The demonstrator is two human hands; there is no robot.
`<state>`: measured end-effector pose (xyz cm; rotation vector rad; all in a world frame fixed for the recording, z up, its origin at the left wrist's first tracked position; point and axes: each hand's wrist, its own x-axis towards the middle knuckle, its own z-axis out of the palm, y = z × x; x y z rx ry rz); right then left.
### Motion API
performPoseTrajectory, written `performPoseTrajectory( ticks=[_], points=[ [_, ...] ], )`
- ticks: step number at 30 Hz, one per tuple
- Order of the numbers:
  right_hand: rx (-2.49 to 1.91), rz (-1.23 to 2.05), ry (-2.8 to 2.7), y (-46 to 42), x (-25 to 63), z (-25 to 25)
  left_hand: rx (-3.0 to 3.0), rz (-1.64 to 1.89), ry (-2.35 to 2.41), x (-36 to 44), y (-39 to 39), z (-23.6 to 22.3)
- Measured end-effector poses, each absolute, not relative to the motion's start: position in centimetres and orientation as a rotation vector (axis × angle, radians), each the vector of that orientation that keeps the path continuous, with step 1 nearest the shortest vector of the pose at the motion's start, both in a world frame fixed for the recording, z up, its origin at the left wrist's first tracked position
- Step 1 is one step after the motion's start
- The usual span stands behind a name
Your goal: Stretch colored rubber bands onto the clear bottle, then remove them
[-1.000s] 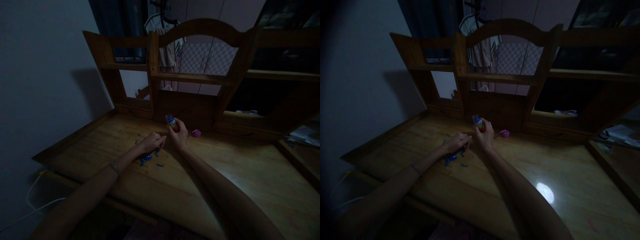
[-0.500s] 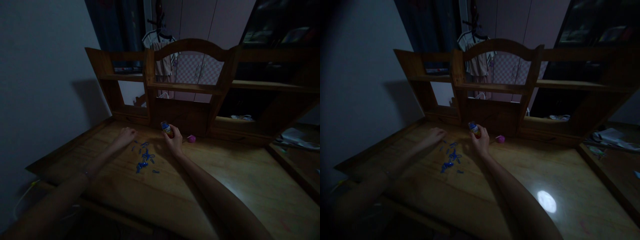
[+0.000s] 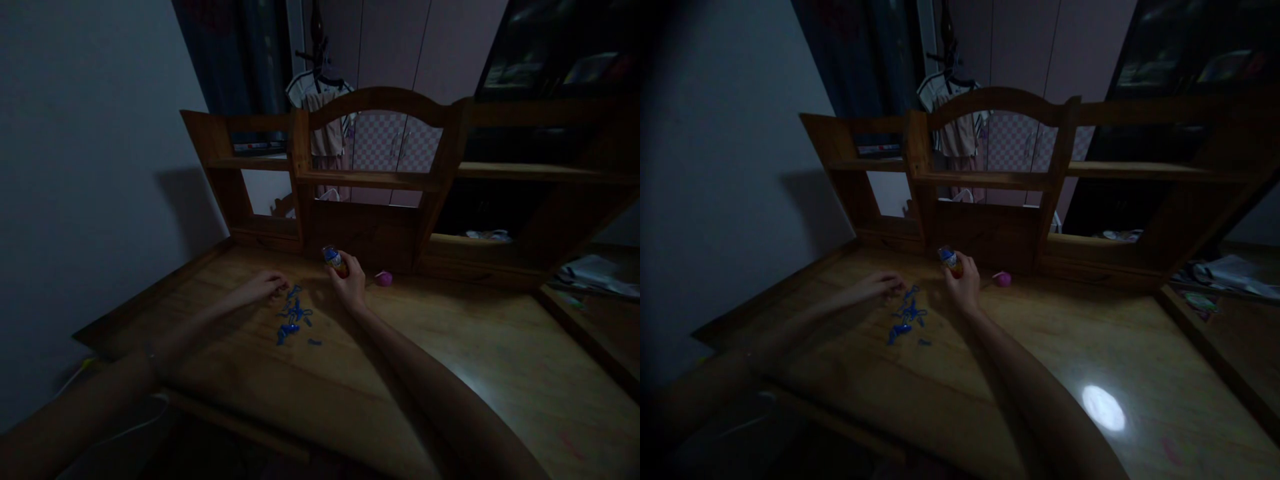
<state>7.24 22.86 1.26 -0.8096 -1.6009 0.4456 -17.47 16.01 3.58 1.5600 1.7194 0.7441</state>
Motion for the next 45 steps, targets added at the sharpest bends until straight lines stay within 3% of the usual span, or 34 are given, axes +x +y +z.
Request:
performPoseTrajectory(
  ticks=[5, 11, 17, 24, 29, 38, 45],
  points=[
    [-0.811, 0.450, -1.609, 22.9, 7.3, 1.3, 1.833, 0.687, 1.940, -18.1, 18.6, 3.8],
    [-0.823, 0.459, -1.603, 22.9, 7.1, 1.1, 2.085, 0.569, 1.726, -14.7, 17.7, 3.4],
    [-0.831, 0.480, -1.593, 22.7, 7.1, 1.2, 1.963, 0.428, 1.668, -13.1, 14.2, 3.7],
    [-0.840, 0.487, -1.608, 22.5, 7.2, 1.4, 2.220, 0.389, 1.629, -13.9, 11.9, 4.9],
    [-0.824, 0.479, -1.626, 22.6, 7.2, 1.3, 2.210, 0.233, 1.509, -14.2, 11.4, 4.7],
    [-0.823, 0.472, -1.637, 22.6, 7.2, 1.2, 2.237, 0.286, 1.334, -12.5, 11.3, 4.6],
    [-0.816, 0.476, -1.642, 22.5, 7.2, 1.3, 2.348, 0.055, 1.348, -10.8, 12.6, 6.0]
  ],
)
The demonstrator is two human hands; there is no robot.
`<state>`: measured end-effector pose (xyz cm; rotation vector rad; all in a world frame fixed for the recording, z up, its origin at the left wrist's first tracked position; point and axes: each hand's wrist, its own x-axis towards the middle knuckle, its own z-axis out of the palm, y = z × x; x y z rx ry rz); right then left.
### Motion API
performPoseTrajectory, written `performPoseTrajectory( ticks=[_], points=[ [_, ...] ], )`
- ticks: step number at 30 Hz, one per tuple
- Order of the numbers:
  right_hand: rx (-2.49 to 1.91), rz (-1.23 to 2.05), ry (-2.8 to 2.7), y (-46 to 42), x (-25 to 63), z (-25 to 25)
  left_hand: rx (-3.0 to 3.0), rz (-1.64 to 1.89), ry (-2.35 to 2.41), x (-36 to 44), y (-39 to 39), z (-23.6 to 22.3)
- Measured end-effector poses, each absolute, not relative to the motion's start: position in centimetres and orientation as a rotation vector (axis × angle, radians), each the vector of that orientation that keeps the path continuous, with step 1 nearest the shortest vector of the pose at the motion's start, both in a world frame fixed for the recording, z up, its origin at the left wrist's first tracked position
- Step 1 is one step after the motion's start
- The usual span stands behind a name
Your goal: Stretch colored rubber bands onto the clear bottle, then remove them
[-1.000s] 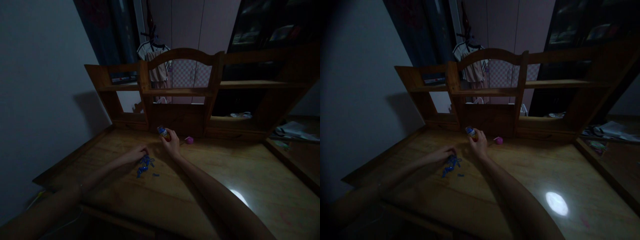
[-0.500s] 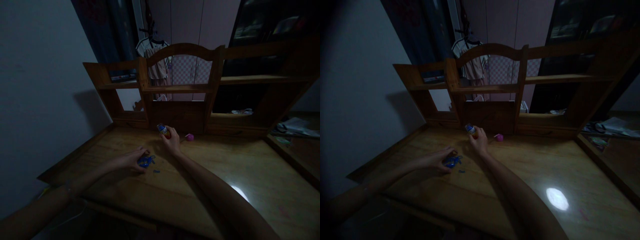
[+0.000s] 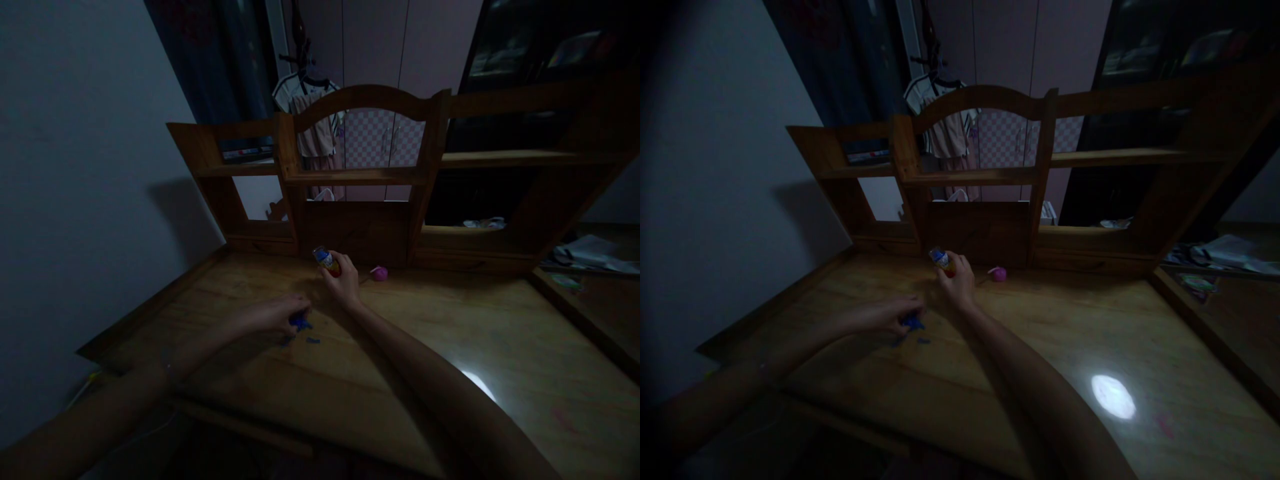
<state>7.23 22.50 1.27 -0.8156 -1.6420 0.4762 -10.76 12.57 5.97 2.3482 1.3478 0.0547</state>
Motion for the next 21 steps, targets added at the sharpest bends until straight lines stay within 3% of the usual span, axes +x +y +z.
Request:
performPoseTrajectory(
  ticks=[13, 16, 21],
  points=[
    [-0.831, 0.482, -1.646, 22.4, 7.1, 1.4, 1.983, 0.190, 1.230, -13.2, 16.1, 6.0],
    [-0.838, 0.475, -1.655, 22.4, 7.0, 1.3, 1.876, 0.443, 1.372, -14.8, 18.2, 6.6],
    [-0.806, 0.446, -1.748, 22.3, 6.9, 1.1, 1.625, 1.171, 1.443, -15.6, 20.5, 6.4]
  ],
)
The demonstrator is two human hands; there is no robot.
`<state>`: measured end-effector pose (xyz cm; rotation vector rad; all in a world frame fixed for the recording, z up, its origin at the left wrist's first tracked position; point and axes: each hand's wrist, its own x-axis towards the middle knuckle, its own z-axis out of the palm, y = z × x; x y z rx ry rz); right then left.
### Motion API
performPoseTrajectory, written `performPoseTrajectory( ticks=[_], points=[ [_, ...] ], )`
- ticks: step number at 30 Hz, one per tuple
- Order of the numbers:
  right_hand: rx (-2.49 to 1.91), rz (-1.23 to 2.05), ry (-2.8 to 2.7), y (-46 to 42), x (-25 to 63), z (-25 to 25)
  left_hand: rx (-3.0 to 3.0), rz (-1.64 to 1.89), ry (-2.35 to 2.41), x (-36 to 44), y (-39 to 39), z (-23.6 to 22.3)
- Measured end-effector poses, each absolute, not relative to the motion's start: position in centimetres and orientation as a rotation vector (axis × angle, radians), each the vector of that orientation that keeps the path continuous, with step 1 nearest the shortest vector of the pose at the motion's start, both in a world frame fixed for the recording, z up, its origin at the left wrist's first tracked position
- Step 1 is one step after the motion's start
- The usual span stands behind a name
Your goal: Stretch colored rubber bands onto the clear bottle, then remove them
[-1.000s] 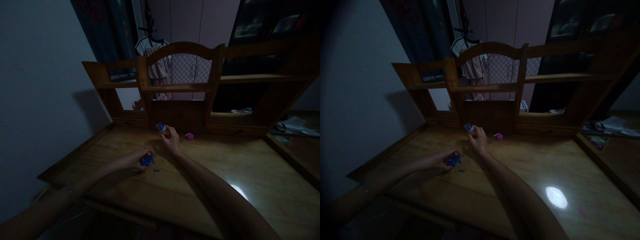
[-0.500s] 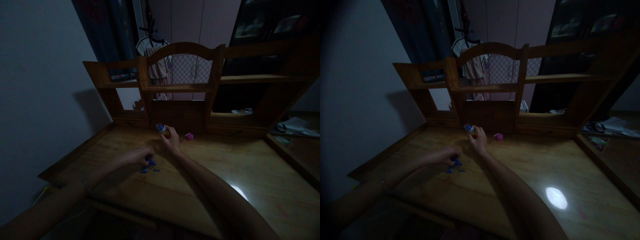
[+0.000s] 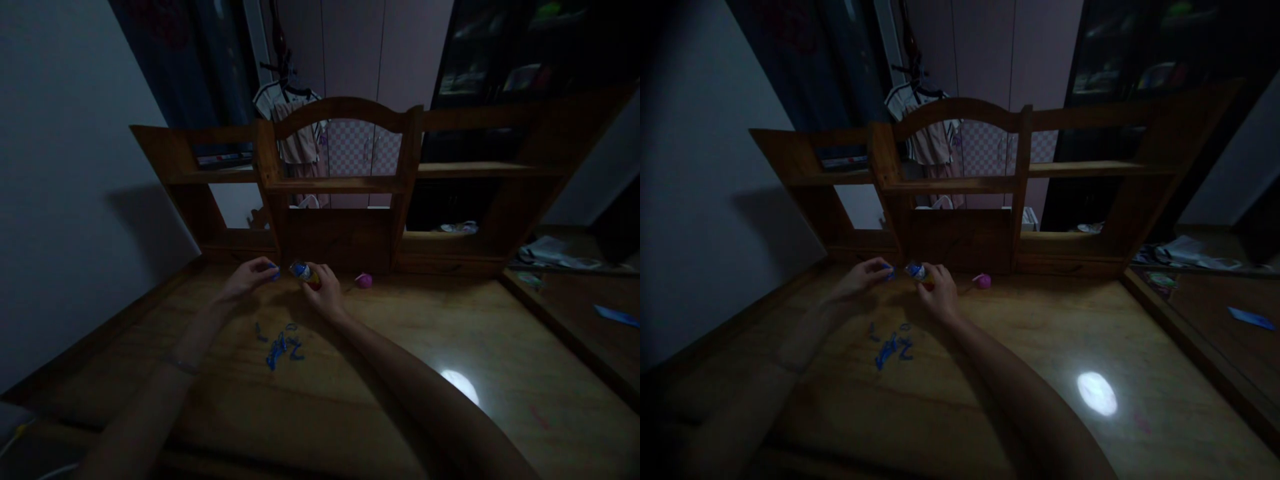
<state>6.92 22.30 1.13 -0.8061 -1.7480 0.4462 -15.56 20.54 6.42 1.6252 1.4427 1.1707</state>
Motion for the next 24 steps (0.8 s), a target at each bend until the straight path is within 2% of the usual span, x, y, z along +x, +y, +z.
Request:
performPoseTrajectory(
  ticks=[8, 24],
  points=[
    [-0.763, 0.403, -1.897, 21.9, 7.0, 1.2, 1.534, 1.644, 1.513, -14.2, 20.7, 4.4],
    [-0.743, 0.351, -1.947, 22.1, 7.0, 1.1, 1.858, 1.707, 1.473, -11.6, 18.9, 4.7]
  ],
)
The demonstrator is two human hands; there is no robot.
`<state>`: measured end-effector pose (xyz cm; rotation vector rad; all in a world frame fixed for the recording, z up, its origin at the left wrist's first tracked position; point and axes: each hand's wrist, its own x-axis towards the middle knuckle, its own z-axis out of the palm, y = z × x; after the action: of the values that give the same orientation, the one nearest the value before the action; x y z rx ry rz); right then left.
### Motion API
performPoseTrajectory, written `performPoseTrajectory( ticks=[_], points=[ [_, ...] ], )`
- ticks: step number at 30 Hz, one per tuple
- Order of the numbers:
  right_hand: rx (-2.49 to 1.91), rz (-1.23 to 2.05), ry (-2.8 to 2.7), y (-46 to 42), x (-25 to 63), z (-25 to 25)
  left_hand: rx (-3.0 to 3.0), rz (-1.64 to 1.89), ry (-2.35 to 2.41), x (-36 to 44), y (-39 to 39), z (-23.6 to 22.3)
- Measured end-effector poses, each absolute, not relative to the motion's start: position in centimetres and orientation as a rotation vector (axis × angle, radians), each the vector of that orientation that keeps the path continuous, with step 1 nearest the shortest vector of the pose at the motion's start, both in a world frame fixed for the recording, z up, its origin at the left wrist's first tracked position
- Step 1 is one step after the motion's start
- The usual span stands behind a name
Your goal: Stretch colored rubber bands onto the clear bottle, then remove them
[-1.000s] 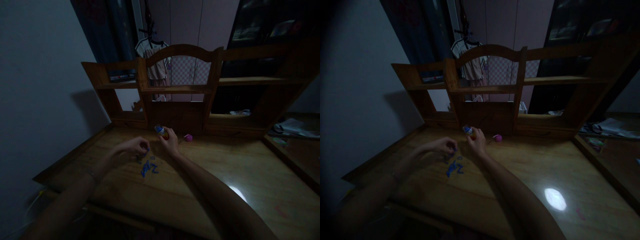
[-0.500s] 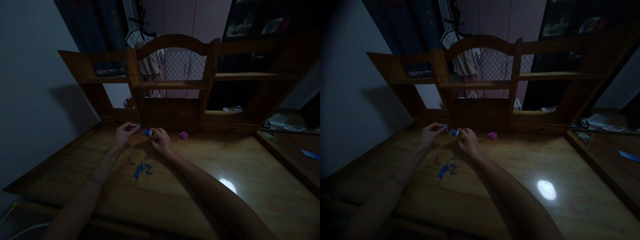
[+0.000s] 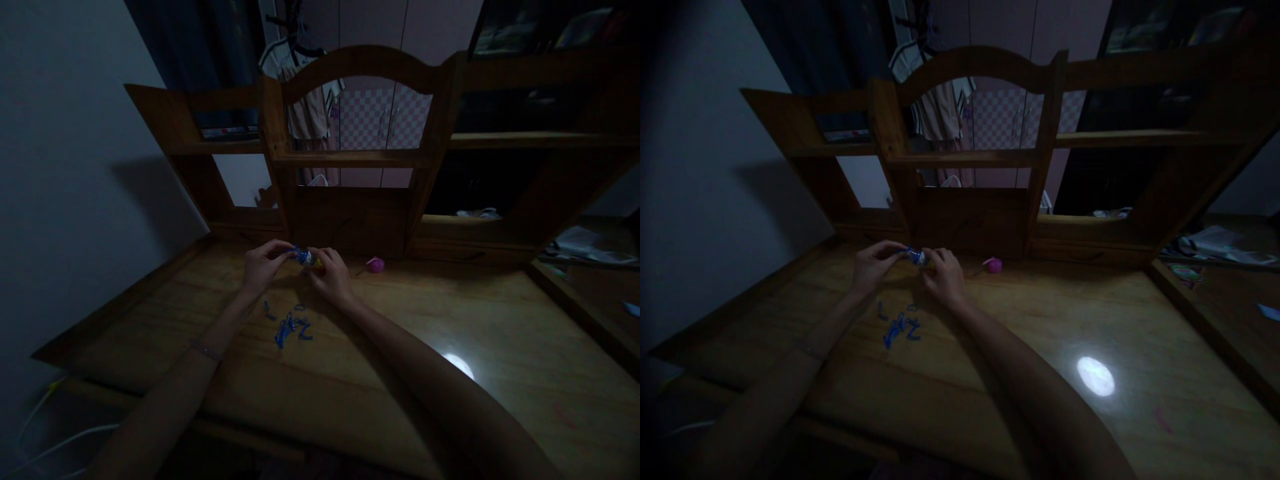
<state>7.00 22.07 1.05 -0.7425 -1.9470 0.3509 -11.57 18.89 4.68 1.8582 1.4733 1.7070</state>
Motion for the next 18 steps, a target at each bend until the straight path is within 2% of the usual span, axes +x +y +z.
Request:
performPoseTrajectory(
  ticks=[18],
  points=[
    [-0.770, 0.359, -1.912, 22.2, 7.2, 1.0, 2.162, 1.499, 1.390, -12.7, 19.3, 4.9]
  ],
)
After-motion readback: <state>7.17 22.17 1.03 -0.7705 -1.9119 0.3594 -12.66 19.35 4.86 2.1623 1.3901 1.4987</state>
